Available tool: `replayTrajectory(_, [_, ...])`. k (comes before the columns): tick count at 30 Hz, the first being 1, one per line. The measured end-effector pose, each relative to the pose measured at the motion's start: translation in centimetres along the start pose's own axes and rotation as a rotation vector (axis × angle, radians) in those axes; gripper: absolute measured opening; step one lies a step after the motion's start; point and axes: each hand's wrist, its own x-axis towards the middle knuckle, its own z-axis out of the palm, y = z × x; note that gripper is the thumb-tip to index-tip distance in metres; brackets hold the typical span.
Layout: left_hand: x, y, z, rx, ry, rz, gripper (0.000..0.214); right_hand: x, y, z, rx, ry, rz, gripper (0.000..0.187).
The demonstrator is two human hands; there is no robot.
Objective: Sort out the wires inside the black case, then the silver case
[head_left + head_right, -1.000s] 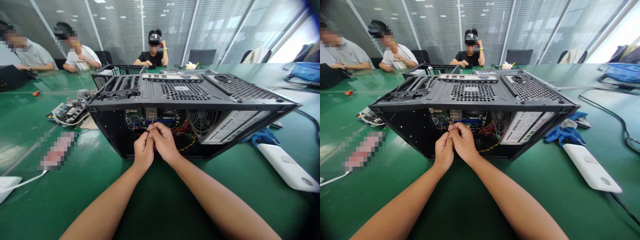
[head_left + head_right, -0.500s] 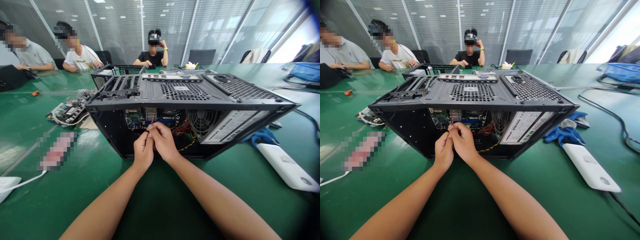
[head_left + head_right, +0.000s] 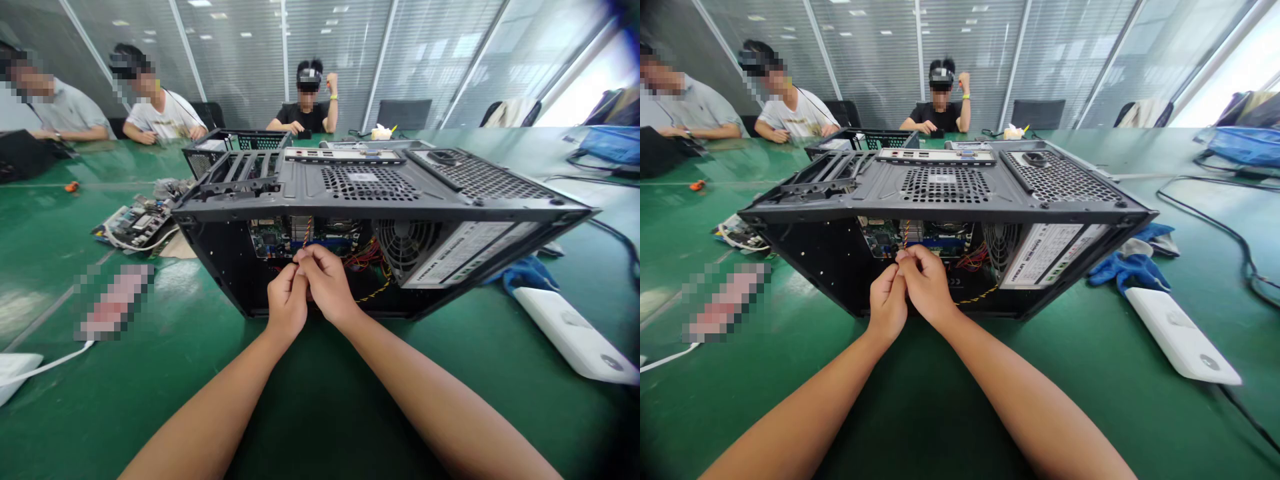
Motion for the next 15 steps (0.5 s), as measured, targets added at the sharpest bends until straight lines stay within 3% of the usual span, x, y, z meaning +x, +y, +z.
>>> replayTrajectory(15, [0.01,-0.07,-0.07,-0.009,0.007,0.009,0.030,-0.04,-0.08,0.03,-0.024,-0.002,-0.010,0.024])
